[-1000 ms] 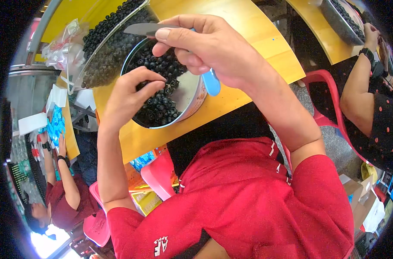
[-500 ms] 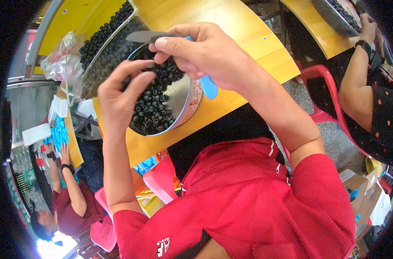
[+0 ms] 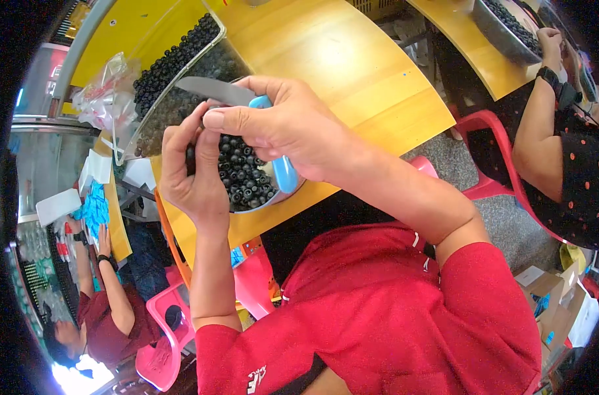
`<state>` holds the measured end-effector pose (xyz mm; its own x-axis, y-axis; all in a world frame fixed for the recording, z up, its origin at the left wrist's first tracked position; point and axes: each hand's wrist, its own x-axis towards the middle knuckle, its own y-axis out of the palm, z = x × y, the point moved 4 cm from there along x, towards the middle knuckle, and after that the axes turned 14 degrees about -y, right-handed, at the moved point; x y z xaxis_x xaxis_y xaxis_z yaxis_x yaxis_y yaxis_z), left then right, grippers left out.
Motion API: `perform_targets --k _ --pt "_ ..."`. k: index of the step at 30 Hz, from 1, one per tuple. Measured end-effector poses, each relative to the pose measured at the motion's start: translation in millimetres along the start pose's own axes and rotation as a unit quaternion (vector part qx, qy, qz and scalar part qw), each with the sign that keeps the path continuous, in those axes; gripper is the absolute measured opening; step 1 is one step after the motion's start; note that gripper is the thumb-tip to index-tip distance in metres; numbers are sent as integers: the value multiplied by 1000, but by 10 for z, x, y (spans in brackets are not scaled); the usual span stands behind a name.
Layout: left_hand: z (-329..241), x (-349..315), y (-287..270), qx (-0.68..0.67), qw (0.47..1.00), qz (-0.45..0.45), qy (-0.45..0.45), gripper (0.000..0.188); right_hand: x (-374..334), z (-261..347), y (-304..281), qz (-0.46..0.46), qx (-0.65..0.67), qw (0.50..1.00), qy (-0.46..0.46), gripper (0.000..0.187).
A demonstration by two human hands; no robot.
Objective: Manually trimming small black produce items using a small knife at a workstation.
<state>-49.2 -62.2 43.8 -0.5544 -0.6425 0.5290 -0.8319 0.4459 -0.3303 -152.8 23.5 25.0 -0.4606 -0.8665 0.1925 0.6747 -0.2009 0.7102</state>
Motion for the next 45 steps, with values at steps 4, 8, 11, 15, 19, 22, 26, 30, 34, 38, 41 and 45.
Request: perform_targets --k 4,8,11,15,19,22,26,30,34,38,41,45 --pt "-5 -26 -16 -3 1000 -7 -17 23 7 73 -7 -43 -152 986 -50 19" --pt "32 -35 -28 -40 997 -17 -58 19 -16 99 -52 -29 -111 992 -45 21" --pt "91 -54 -11 -78 993 1 -89 19 3 75 -81 -28 -105 993 -37 21" --pt "209 -90 -36 -233 947 77 -208 20 25 111 -86 -7 -132 991 -2 21" --pt "183 -53 -81 -151 978 85 -115 21 15 119 -104 15 -147 988 33 20" --pt "180 -42 -93 -104 988 87 -70 22 24 108 -106 15 -171 985 34 18" --pt "135 -54 -110 -49 995 84 -23 22 33 75 -116 6 -176 983 41 17" --pt "151 -78 -129 -67 995 64 -31 20 53 30 -114 8 -179 983 34 18" --pt "240 -138 -131 -142 977 77 -141 17 40 71 -28 -15 -219 976 -13 19" --pt "354 -194 -92 -273 930 85 -233 18 10 92 43 4 -295 951 -95 24" --pt "356 -210 -82 -279 923 100 -247 19 6 53 38 13 -286 953 -99 27" --pt "295 -188 -58 -297 915 132 -239 20 15 52 20 16 -272 957 -94 26"
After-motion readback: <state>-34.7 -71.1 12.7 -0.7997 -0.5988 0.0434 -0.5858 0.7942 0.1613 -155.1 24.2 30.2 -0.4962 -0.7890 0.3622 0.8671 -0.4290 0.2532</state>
